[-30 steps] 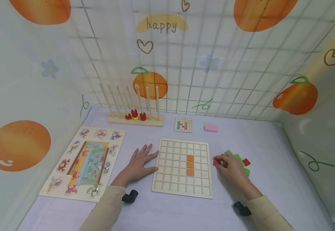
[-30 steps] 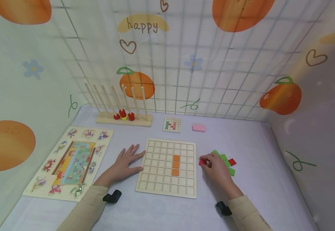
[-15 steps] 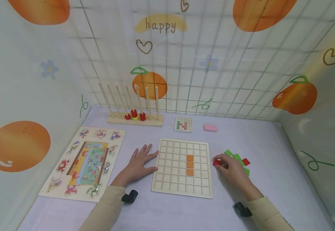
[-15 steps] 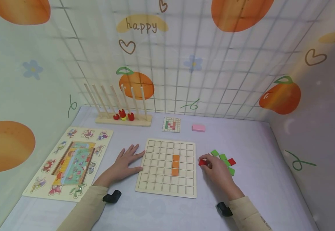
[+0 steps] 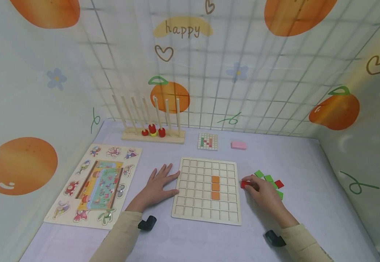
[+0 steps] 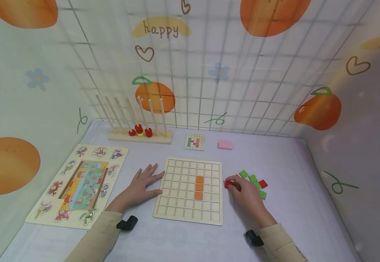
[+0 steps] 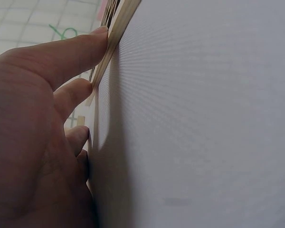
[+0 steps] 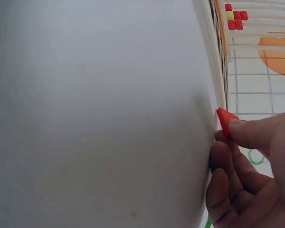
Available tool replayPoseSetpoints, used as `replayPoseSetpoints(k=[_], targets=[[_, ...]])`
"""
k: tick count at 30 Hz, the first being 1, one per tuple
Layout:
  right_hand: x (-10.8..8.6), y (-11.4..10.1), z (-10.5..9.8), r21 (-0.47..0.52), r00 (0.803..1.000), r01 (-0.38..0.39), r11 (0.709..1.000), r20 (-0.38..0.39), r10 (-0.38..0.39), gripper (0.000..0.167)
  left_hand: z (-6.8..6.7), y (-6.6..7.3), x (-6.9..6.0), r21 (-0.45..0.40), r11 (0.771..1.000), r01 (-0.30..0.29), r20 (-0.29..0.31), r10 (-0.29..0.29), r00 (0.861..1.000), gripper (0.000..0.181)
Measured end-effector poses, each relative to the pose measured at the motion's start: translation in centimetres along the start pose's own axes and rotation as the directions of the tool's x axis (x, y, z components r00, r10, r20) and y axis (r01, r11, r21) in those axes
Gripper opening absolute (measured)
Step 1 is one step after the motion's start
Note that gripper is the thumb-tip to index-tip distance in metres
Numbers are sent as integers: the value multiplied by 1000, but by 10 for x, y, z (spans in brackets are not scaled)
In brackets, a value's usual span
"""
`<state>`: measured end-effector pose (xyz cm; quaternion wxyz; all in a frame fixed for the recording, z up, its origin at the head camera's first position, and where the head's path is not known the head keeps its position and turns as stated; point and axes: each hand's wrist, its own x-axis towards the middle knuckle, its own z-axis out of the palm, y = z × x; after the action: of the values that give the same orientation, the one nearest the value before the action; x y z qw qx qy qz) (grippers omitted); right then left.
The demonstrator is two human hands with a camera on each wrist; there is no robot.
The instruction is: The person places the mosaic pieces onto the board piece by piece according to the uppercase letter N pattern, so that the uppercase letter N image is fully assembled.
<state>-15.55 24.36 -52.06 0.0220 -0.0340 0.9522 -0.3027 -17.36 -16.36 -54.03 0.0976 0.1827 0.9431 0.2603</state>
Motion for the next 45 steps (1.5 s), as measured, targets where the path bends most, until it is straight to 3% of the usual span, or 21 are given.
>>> replayPoseSetpoints(k=[18,33,45], targets=[[-4,-20,-3,123,999,-14,992,31,10,22,-1,0,0,0,1000,5,16,-5,1000,74],[-13,-46,10,190,995,16,982,90,-33,20,0,-2,0,-3,1000,-7,-3,7,1000,73],[-23,-61,24,205,982,85,975,147,-117,17,-1,0,-1,-11,1000,-11,-10,11,1000,72]])
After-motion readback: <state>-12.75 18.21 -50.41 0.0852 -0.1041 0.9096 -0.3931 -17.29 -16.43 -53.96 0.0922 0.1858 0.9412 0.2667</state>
